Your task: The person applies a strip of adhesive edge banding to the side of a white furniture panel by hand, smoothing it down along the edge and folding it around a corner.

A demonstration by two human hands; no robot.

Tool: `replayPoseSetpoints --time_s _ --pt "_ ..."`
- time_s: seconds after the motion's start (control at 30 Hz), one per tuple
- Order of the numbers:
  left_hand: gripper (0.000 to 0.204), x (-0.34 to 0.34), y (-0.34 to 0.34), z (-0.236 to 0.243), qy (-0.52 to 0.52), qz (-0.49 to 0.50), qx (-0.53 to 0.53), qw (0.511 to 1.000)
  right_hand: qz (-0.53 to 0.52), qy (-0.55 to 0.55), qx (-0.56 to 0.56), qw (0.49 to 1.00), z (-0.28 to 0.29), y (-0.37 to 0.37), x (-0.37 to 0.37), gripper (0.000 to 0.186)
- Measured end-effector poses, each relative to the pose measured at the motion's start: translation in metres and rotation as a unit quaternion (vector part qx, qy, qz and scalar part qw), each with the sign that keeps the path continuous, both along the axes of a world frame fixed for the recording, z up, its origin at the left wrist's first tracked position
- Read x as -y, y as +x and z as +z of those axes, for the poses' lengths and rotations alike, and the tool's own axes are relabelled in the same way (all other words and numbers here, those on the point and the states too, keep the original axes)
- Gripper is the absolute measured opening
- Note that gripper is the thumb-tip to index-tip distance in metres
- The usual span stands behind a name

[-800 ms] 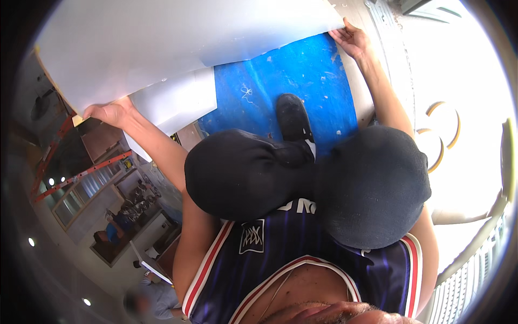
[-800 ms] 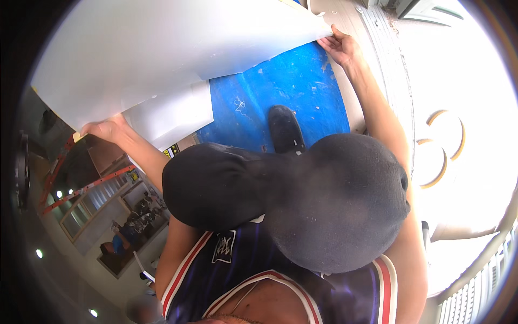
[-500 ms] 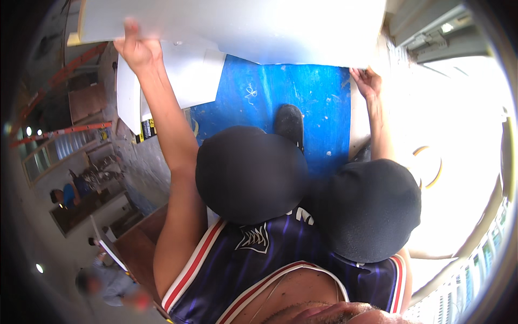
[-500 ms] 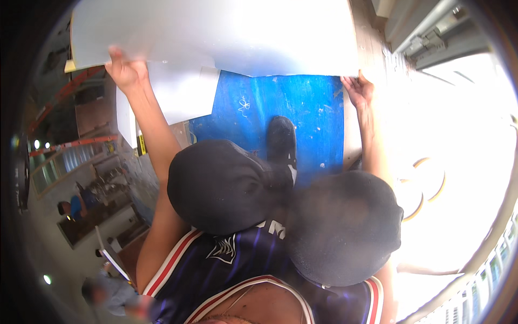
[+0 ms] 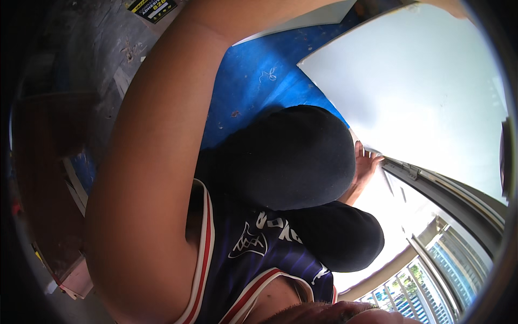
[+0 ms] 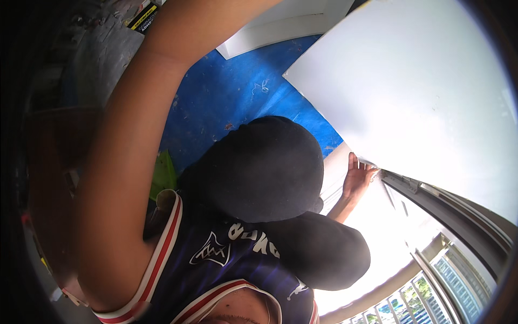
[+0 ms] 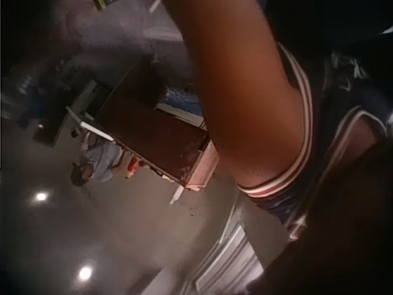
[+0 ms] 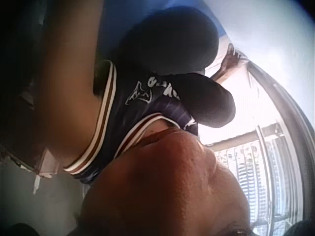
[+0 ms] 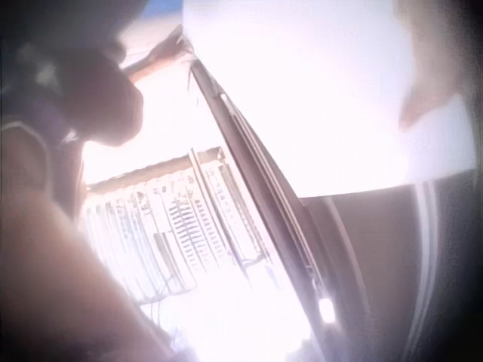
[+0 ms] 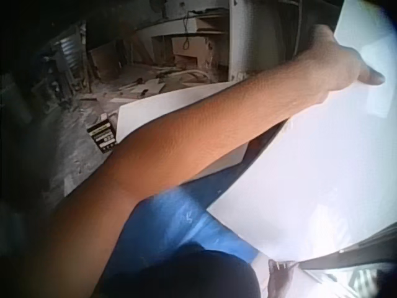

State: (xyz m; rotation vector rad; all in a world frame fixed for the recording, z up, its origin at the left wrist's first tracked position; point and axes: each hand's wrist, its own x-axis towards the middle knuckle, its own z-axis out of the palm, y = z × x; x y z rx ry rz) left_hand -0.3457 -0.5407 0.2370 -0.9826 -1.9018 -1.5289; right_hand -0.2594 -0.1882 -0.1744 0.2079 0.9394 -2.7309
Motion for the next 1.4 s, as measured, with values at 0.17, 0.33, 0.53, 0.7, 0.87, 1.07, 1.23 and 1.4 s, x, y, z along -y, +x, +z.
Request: replayPoseSetpoints --time_s 0.17,0.33,0.53,0.7,0.87,1.07,1.23,1.4 --pt "0.077 -0.008 0.033 -0.021 0.014 0.032 0.027 0.999 -0.007 0.101 -0.086 0.991 -0.036 0.005 -0.006 0.046" --pt "0.083 -0.009 0.030 -0.034 0.019 0.032 0.049 0.998 -0.030 0.192 -0.085 0.977 -0.036 0.019 -0.006 0.051" --pt "0.090 -0.010 0.021 -0.040 0.017 0.015 0.074 0.997 -0.122 0.377 -0.118 0.910 0.016 0.033 -0.007 0.056" --pt "0.096 -0.005 0.005 -0.022 0.004 0.001 0.073 0.997 -0.150 0.238 -0.159 0.946 0.047 0.030 0.024 0.060" --pt "0.102 0.010 -0.033 0.017 -0.011 -0.040 0.071 0.997 -0.220 0.326 -0.169 0.904 0.090 0.020 0.030 0.074" --pt "0.115 0.051 -0.084 0.024 0.083 -0.315 0.101 0.940 -0.278 0.327 -0.179 0.885 0.139 0.021 0.019 0.095" --pt "0.085 0.068 -0.051 -0.088 0.001 -0.061 0.092 0.994 -0.309 0.312 -0.184 0.879 0.170 0.012 0.024 0.081" --pt "0.096 0.085 -0.028 -0.124 0.010 -0.035 0.086 0.996 -0.304 0.351 -0.181 0.867 0.184 0.003 0.025 0.084"
